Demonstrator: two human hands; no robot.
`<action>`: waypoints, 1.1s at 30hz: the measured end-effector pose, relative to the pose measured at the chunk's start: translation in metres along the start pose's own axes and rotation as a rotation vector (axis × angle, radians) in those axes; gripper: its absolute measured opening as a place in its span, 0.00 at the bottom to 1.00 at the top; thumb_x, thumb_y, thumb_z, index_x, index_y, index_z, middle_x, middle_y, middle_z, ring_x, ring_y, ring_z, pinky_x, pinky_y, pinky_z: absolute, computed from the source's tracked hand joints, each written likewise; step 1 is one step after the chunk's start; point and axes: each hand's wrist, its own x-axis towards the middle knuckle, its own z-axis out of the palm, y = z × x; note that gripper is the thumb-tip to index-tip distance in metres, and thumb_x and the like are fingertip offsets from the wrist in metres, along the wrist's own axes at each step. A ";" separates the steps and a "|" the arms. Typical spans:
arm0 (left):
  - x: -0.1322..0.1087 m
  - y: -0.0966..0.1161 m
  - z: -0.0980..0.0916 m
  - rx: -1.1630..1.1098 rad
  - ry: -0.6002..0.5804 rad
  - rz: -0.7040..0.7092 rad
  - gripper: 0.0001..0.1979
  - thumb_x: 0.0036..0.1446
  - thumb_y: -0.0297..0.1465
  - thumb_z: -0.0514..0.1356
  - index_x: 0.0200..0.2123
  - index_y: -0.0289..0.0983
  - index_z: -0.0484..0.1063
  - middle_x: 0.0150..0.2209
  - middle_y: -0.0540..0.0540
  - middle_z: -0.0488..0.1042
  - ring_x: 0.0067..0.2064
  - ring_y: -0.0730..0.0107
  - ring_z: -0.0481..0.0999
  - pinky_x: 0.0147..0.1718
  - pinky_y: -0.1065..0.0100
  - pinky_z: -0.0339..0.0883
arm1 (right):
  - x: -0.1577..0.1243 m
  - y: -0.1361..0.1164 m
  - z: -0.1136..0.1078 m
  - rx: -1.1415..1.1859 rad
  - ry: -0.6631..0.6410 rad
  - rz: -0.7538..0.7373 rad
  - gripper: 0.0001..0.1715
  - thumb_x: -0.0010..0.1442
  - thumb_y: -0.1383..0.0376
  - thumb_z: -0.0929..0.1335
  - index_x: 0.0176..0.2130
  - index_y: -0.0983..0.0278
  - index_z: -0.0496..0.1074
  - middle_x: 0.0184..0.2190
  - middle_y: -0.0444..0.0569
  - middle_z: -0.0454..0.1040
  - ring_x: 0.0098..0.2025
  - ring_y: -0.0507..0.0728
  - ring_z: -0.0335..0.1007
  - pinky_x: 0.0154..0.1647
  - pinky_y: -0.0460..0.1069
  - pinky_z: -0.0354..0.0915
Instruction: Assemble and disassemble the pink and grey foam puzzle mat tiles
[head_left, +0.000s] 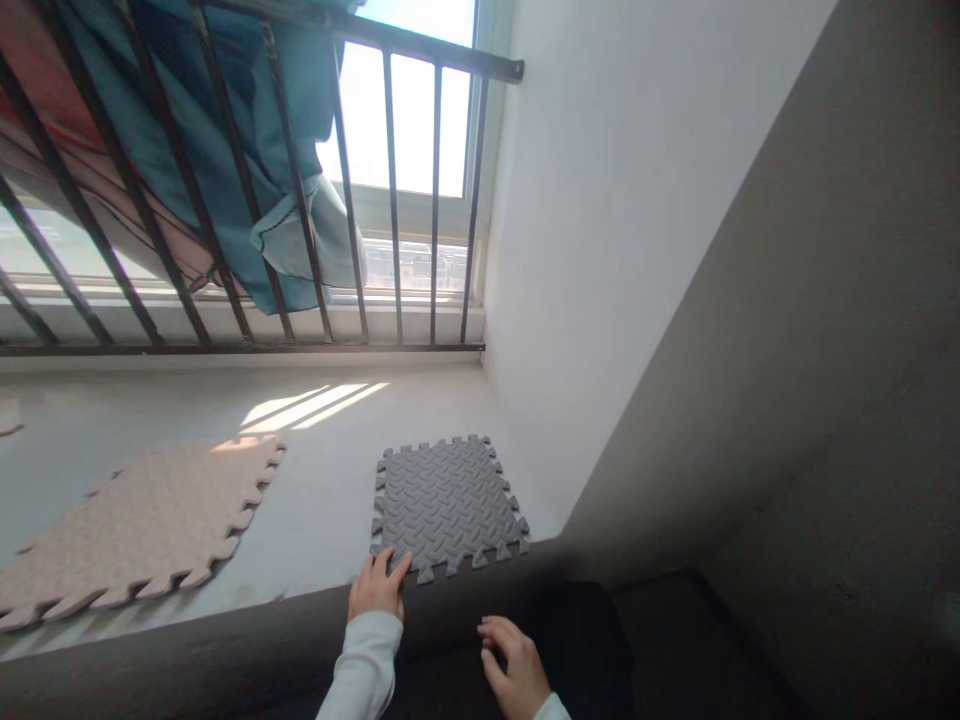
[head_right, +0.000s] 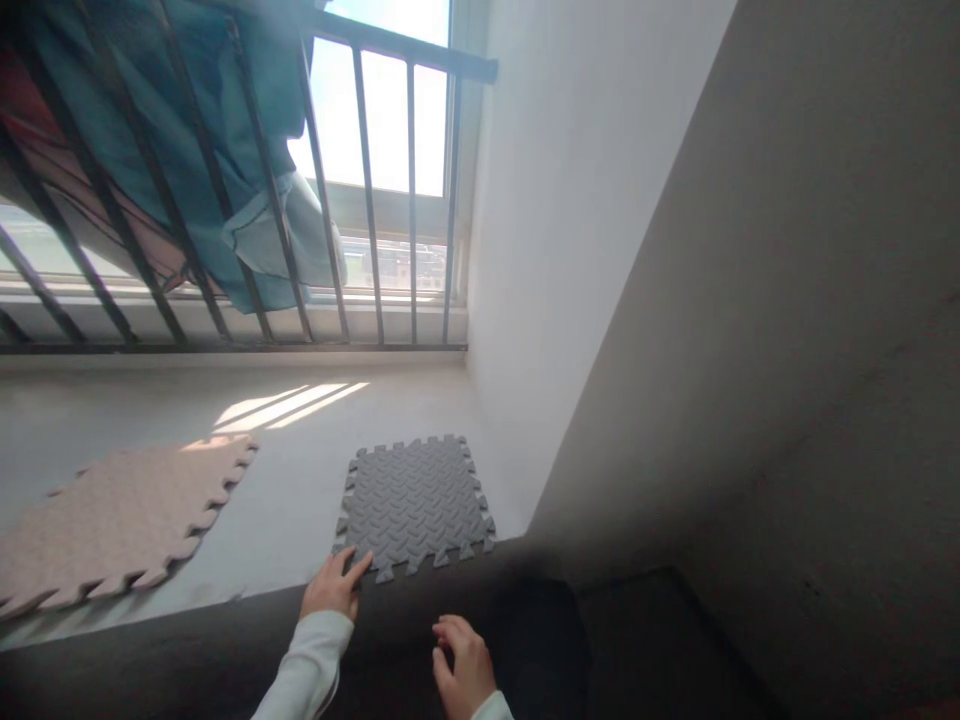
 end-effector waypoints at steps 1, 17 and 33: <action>0.002 0.002 0.001 -0.014 0.002 0.004 0.29 0.46 0.19 0.51 0.48 0.54 0.66 0.54 0.51 0.63 0.55 0.57 0.60 0.48 0.60 0.59 | -0.001 0.002 -0.001 0.000 -0.002 0.001 0.18 0.51 0.68 0.60 0.40 0.65 0.72 0.46 0.53 0.70 0.40 0.54 0.70 0.46 0.46 0.63; 0.024 0.032 0.007 -0.151 -0.081 0.071 0.26 0.47 0.21 0.50 0.47 0.52 0.68 0.54 0.50 0.63 0.57 0.58 0.58 0.50 0.60 0.60 | 0.001 0.003 -0.008 0.089 0.054 -0.005 0.18 0.51 0.66 0.61 0.40 0.64 0.73 0.45 0.53 0.71 0.39 0.56 0.70 0.44 0.48 0.65; 0.032 0.042 0.006 -0.183 -0.021 0.135 0.22 0.48 0.22 0.51 0.42 0.52 0.72 0.50 0.52 0.68 0.54 0.62 0.62 0.52 0.60 0.58 | -0.003 -0.007 -0.009 0.071 0.060 0.027 0.19 0.49 0.69 0.60 0.40 0.66 0.72 0.44 0.54 0.71 0.37 0.54 0.71 0.43 0.48 0.65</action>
